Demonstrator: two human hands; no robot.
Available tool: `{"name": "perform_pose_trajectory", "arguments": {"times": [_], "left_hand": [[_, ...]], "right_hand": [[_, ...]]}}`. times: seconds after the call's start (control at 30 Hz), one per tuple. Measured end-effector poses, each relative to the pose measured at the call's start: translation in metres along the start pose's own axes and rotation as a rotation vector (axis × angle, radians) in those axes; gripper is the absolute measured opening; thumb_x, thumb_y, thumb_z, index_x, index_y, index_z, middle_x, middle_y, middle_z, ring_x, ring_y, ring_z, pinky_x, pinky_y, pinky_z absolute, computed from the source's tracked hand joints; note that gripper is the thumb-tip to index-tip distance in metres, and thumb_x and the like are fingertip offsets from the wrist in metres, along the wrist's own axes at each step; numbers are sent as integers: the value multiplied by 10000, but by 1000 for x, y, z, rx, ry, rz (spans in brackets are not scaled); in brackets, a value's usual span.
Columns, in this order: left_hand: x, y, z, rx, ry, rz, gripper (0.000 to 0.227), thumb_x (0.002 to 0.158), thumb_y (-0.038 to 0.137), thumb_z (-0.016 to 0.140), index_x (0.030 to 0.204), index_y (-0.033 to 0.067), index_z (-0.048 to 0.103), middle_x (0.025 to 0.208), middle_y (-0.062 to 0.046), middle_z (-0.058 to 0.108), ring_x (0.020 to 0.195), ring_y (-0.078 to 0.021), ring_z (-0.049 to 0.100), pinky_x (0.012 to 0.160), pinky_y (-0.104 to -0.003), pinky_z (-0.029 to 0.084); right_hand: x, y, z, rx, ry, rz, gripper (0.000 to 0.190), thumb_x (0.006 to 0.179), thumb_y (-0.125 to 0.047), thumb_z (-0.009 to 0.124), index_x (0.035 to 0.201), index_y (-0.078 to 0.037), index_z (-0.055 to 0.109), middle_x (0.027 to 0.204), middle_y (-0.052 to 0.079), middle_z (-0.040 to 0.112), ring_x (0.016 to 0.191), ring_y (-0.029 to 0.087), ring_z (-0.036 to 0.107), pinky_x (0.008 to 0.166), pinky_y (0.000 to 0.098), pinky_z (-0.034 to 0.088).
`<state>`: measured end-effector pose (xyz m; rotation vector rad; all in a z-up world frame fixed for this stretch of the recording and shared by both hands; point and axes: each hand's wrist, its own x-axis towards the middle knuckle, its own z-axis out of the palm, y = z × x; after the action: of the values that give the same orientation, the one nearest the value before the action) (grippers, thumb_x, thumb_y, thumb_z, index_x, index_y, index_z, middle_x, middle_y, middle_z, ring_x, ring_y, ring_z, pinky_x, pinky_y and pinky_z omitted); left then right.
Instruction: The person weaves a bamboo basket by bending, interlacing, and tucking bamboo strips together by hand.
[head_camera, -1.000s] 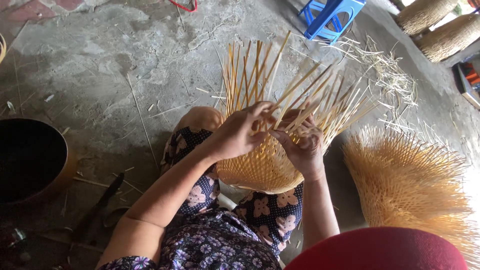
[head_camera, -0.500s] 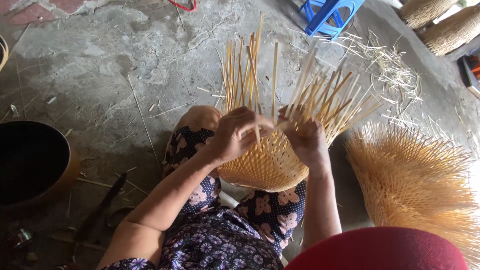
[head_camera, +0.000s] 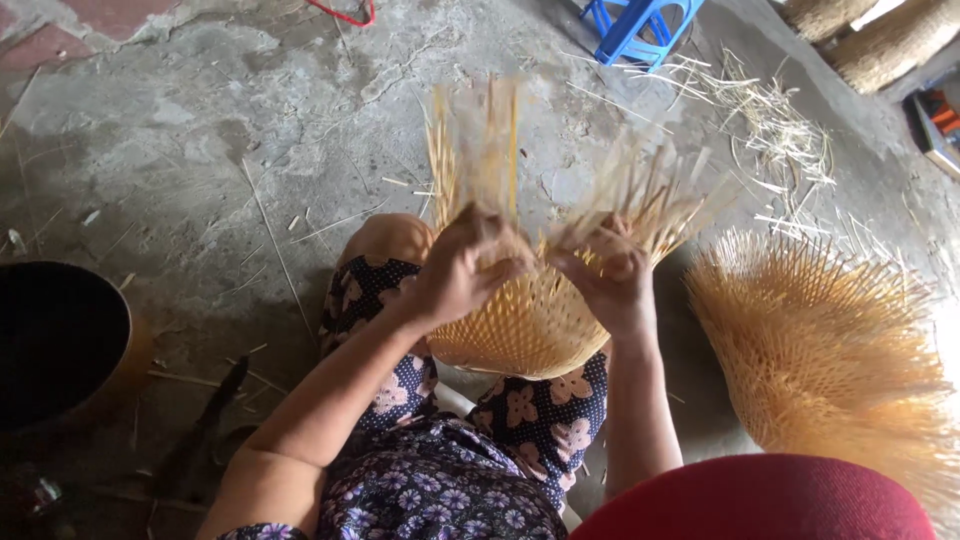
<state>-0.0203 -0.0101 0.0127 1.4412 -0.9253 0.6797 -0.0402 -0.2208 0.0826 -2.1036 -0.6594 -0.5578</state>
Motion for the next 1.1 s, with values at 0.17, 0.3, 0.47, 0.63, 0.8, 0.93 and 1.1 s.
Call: {"name": "perform_pose_trajectory", "arguments": {"times": [0.17, 0.3, 0.47, 0.63, 0.8, 0.93, 1.1], "left_hand": [[1, 12, 11, 633, 82, 194, 244, 966, 57, 763, 1097, 233, 656, 1167, 77, 755, 883, -101, 500, 849, -278, 372], [2, 12, 11, 676, -38, 145, 252, 975, 10, 697, 1158, 164, 615, 1137, 17, 696, 871, -140, 483, 880, -323, 390], [9, 31, 18, 917, -133, 14, 208, 977, 60, 723, 1146, 122, 619, 923, -22, 638, 810, -190, 484, 776, -339, 388], [25, 51, 13, 631, -147, -113, 495, 885, 0, 752, 1346, 44, 578, 978, -52, 669, 846, -191, 543, 782, -319, 471], [15, 12, 7, -10, -88, 75, 547, 921, -48, 724, 1387, 80, 467, 1252, -167, 638, 1105, -264, 632, 1009, -362, 536], [-7, -8, 15, 376, 25, 52, 339, 944, 116, 784, 1218, 203, 605, 1042, 49, 643, 925, -165, 547, 863, -317, 461], [2, 30, 19, 809, 61, 220, 246, 937, 112, 723, 1104, 293, 740, 1168, 83, 710, 915, -162, 517, 857, -345, 373]], "right_hand": [[-3, 13, -6, 780, -57, 521, 243, 876, -74, 789, 1106, -98, 714, 1109, 75, 757, 1066, 211, 728, 958, 391, 636], [-9, 6, -10, 691, -104, 359, 307, 864, -66, 810, 1147, -109, 701, 1096, 63, 766, 1082, 203, 732, 1000, 382, 623], [-7, -36, -3, -305, 30, -315, 262, 888, -104, 839, 1087, -130, 671, 1076, 8, 747, 1145, 231, 659, 978, 382, 535], [-10, -32, -1, -306, 46, -267, 244, 807, -98, 866, 1009, -150, 738, 972, -21, 724, 1024, 202, 643, 923, 383, 520], [-9, -6, -11, 310, -53, -101, 202, 855, -64, 853, 996, -158, 742, 1016, -41, 719, 1025, 126, 640, 953, 330, 558], [-2, -15, -8, 264, -65, 12, 151, 887, -58, 830, 973, -134, 731, 993, -14, 740, 947, 103, 691, 854, 308, 608], [-10, -13, 1, 332, 64, 148, 209, 854, -65, 825, 1023, -125, 718, 1005, 28, 728, 928, 113, 696, 819, 312, 610]]}}
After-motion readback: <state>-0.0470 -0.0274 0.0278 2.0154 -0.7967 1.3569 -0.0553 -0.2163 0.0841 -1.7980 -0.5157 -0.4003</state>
